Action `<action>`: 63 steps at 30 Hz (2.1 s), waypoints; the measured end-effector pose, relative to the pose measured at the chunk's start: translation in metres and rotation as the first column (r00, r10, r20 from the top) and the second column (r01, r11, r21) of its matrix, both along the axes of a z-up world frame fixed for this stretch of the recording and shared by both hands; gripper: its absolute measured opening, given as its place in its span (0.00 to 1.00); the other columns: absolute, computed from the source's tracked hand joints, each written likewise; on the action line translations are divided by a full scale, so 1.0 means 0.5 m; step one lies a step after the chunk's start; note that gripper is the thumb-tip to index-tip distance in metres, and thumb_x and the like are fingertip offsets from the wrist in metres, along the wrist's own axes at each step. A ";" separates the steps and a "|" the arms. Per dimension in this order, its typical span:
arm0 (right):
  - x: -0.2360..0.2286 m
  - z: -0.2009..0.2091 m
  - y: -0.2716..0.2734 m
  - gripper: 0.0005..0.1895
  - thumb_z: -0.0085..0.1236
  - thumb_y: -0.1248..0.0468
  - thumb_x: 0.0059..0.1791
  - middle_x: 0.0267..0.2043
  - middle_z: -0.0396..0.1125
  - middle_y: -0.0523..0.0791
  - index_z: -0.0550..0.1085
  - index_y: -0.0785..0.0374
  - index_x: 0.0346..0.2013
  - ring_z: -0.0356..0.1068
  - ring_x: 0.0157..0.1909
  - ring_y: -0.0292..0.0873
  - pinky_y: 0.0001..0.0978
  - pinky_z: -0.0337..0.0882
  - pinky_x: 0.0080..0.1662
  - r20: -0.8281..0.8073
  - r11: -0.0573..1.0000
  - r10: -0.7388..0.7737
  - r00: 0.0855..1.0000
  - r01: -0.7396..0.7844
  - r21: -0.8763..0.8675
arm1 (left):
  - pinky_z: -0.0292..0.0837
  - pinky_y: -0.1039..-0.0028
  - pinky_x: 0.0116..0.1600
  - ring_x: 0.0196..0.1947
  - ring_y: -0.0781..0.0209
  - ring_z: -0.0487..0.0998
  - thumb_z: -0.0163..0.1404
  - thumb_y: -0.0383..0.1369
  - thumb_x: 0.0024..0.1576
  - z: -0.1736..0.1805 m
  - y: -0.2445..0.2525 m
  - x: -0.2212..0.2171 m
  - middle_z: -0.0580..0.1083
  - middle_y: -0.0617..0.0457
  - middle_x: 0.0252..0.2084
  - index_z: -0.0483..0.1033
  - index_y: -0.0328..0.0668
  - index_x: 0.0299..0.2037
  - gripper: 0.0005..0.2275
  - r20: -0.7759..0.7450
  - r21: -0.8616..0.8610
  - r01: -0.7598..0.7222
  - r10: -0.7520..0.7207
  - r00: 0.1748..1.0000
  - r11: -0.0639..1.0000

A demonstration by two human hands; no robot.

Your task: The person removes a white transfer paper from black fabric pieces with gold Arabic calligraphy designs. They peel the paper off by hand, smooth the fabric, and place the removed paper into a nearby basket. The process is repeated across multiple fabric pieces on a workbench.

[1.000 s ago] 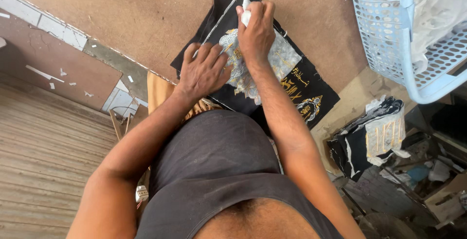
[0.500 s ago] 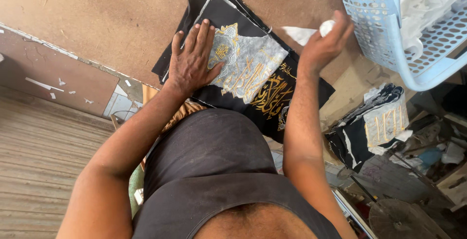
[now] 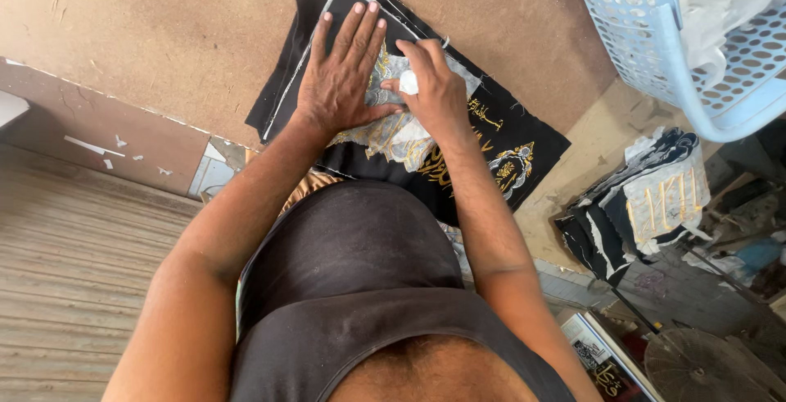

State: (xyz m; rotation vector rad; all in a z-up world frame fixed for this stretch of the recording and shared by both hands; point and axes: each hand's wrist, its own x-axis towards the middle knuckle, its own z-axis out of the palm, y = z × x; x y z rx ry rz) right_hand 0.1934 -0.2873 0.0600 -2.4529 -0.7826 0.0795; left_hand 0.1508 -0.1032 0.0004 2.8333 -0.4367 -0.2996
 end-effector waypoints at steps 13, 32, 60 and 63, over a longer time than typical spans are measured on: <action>0.017 -0.045 -0.304 0.09 0.67 0.68 0.52 0.42 0.69 0.47 0.71 0.64 0.38 0.73 0.44 0.47 0.41 0.72 0.41 0.139 0.842 -0.507 0.851 0.523 -0.132 | 0.24 0.43 0.78 0.81 0.52 0.40 0.32 0.84 0.42 0.015 0.006 0.002 0.46 0.43 0.81 0.51 0.37 0.79 0.63 -0.036 -0.103 -0.024 0.021 0.999 0.994; -0.004 -0.022 -0.173 0.16 0.71 0.53 0.48 0.34 0.72 0.44 0.74 0.59 0.35 0.76 0.35 0.47 0.41 0.73 0.34 -0.131 0.944 -0.165 0.978 0.117 -0.309 | 0.27 0.40 0.77 0.80 0.50 0.41 0.34 0.82 0.41 0.028 0.005 0.007 0.47 0.41 0.80 0.54 0.34 0.76 0.63 -0.025 -0.188 -0.042 0.038 0.999 0.981; -0.037 0.073 -0.340 0.07 0.60 0.73 0.46 0.42 0.74 0.51 0.76 0.62 0.38 0.76 0.42 0.53 0.47 0.73 0.45 -0.189 0.663 -0.465 0.865 0.198 -0.722 | 0.25 0.39 0.77 0.81 0.51 0.40 0.36 0.83 0.41 0.032 0.014 0.006 0.46 0.42 0.81 0.54 0.33 0.78 0.64 -0.032 -0.174 -0.032 0.027 0.999 0.984; -0.061 0.122 -0.438 0.08 0.65 0.65 0.53 0.38 0.72 0.55 0.75 0.65 0.36 0.73 0.40 0.60 0.53 0.70 0.43 0.074 0.512 -0.628 0.774 0.483 -0.711 | 0.26 0.39 0.77 0.81 0.49 0.40 0.36 0.83 0.41 0.028 0.010 0.008 0.46 0.41 0.81 0.54 0.33 0.78 0.64 -0.040 -0.178 -0.019 0.012 0.999 0.984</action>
